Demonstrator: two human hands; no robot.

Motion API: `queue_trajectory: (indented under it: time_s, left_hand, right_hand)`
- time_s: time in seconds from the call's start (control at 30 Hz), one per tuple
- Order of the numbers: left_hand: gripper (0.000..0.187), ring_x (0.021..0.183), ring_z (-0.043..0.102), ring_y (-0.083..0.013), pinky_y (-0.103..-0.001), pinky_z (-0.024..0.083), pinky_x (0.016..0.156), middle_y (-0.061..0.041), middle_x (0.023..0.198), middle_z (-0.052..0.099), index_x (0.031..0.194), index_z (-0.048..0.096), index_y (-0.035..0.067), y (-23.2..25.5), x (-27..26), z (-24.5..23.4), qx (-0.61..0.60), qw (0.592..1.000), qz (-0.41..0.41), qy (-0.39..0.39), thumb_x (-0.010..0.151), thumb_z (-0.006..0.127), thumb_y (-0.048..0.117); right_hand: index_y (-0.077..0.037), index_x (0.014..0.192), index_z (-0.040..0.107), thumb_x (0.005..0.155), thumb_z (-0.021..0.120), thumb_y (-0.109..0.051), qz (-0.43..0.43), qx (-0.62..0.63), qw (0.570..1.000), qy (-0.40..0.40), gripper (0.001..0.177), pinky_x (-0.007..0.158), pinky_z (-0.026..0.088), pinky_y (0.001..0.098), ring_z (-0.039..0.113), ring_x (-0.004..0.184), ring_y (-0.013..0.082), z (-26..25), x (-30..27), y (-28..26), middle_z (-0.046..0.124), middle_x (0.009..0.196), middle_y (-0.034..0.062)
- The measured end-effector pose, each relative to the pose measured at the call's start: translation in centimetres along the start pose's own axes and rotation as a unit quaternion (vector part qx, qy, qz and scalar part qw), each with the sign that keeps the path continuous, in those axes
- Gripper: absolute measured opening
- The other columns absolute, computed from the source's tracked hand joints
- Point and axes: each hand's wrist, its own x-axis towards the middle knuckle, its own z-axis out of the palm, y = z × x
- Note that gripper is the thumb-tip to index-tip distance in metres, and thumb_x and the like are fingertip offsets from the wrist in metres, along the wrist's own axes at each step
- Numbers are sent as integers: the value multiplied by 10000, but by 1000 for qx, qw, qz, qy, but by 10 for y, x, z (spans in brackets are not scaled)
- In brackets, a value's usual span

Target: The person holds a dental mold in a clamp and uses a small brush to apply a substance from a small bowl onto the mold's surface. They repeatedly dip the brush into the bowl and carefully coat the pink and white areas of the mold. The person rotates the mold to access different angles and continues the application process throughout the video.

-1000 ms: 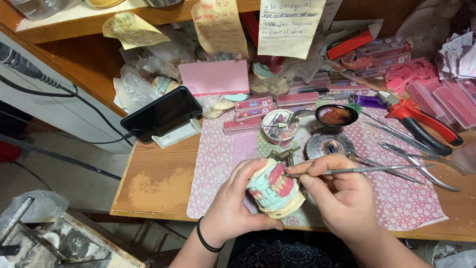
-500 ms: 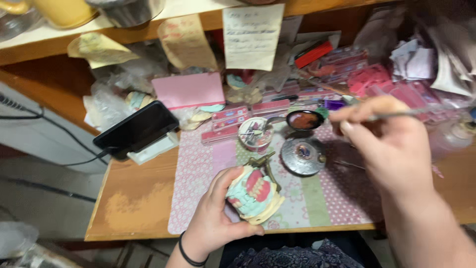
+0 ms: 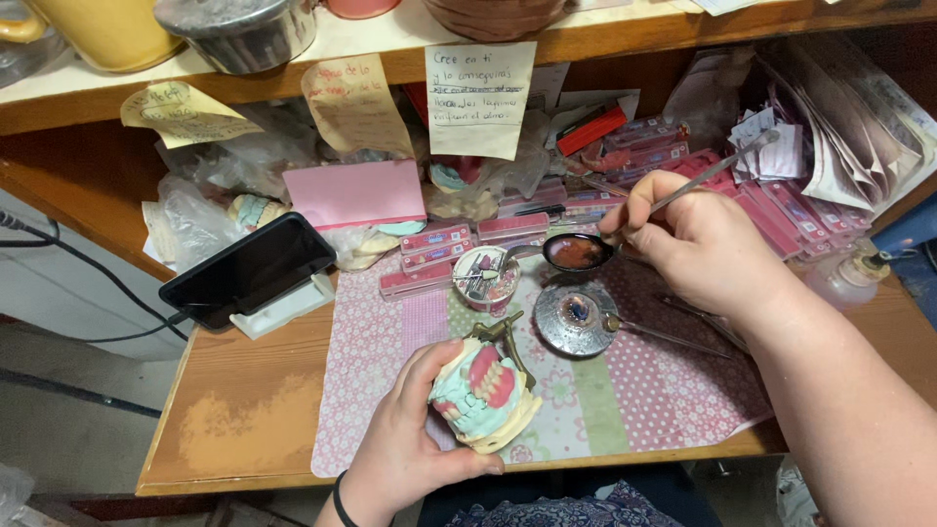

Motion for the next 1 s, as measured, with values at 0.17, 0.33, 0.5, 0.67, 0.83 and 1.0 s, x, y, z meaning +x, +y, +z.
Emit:
queue_trajectory:
  time_s: [0.17, 0.33, 0.5, 0.67, 0.83, 1.0]
  left_hand:
    - [1079, 1354, 591, -265, -365, 471, 1085, -120, 1466, 545, 1491, 437, 142, 3, 0, 0, -1, 1000, -6, 0, 613, 974, 469]
    - [1059, 1315, 615, -281, -377, 510, 1036, -126, 1438, 559, 1480, 429, 133, 5, -1, -1, 20, 1000, 0, 13, 634, 935, 521]
    - [1033, 1334, 592, -311, -382, 467, 1077, -148, 1423, 558, 1474, 432, 114, 12, 1, -1, 4, 1000, 21, 11, 657, 887, 551]
    - [1034, 1332, 587, -313, -385, 463, 1086, -148, 1407, 555, 1477, 425, 108, 14, 1, -3, 4, 1000, 21, 8, 656, 887, 536]
    - [1058, 1375, 554, -336, -406, 429, 1148, -178, 1445, 529, 1498, 409, 95, 9, 0, -2, 20, 999, 36, 9, 666, 865, 562]
    - [1051, 1386, 547, -353, -422, 427, 1156, -195, 1464, 513, 1514, 392, 101, 8, 0, -1, 22, 999, 47, 8, 688, 856, 556]
  right_hand:
    - [-121, 1000, 519, 957, 567, -15, -18, 3, 998, 58, 124, 905, 537, 302, 725, 972, 152, -1, -6, -6, 769, 1077, 56]
    - [-83, 1021, 509, 1042, 663, -76, -80, 51, 985, 147, 156, 878, 539, 303, 670, 949, 171, 25, -52, -27, 691, 1030, 91]
    - [-38, 977, 603, 900, 662, 50, 8, 351, 928, 124, 130, 828, 704, 401, 834, 867, 306, 101, -108, -20, 824, 965, 241]
    - [-40, 1001, 574, 938, 644, 15, -66, 359, 924, 116, 109, 939, 670, 383, 824, 1018, 295, 137, -117, -24, 812, 1017, 232]
    - [-29, 968, 580, 919, 653, 37, -94, 318, 934, 130, 110, 916, 663, 336, 825, 988, 268, 142, -118, -28, 809, 1004, 222]
    - [-19, 961, 605, 909, 666, 30, -104, 312, 936, 125, 94, 906, 680, 343, 825, 969, 266, 143, -116, -29, 810, 1013, 234]
